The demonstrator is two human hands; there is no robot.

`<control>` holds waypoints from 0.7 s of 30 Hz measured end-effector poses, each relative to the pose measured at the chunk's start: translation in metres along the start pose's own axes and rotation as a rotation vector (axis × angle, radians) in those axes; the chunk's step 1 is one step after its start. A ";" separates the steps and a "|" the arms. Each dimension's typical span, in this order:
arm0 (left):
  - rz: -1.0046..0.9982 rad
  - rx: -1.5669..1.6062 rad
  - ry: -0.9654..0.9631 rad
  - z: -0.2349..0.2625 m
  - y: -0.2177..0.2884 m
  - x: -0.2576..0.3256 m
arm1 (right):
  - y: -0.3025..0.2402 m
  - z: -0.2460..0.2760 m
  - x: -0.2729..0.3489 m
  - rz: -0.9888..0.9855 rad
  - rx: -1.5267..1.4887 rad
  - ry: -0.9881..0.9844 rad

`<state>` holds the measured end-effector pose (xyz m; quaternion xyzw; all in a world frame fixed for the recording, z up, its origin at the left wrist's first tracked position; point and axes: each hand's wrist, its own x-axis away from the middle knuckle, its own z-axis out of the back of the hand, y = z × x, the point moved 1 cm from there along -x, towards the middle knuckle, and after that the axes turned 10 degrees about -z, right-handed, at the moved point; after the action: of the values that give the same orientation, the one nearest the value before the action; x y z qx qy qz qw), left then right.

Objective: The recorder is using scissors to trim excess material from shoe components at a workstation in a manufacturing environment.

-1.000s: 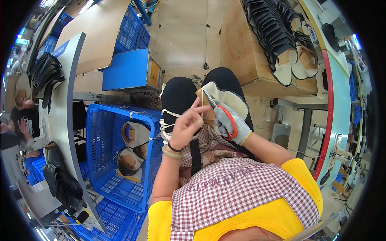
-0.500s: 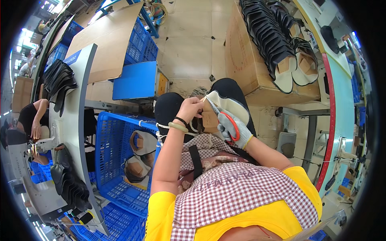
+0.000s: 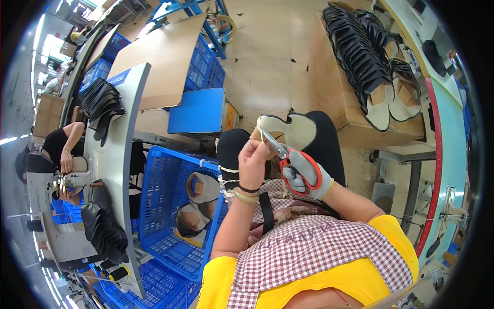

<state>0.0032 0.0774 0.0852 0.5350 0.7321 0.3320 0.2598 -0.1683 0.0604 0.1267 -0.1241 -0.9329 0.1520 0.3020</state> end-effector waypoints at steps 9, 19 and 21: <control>0.041 -0.028 -0.021 -0.016 -0.026 0.034 | 0.004 0.014 -0.002 0.021 -0.066 0.071; 0.162 -0.146 -0.242 -0.016 -0.054 0.067 | 0.023 0.019 0.050 0.029 -0.231 0.180; 0.195 -0.181 -0.307 -0.014 -0.056 0.071 | 0.033 0.020 0.056 0.050 -0.246 0.207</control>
<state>-0.0625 0.1307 0.0494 0.6221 0.5959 0.3346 0.3820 -0.2193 0.1046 0.1289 -0.1985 -0.9050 0.0307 0.3750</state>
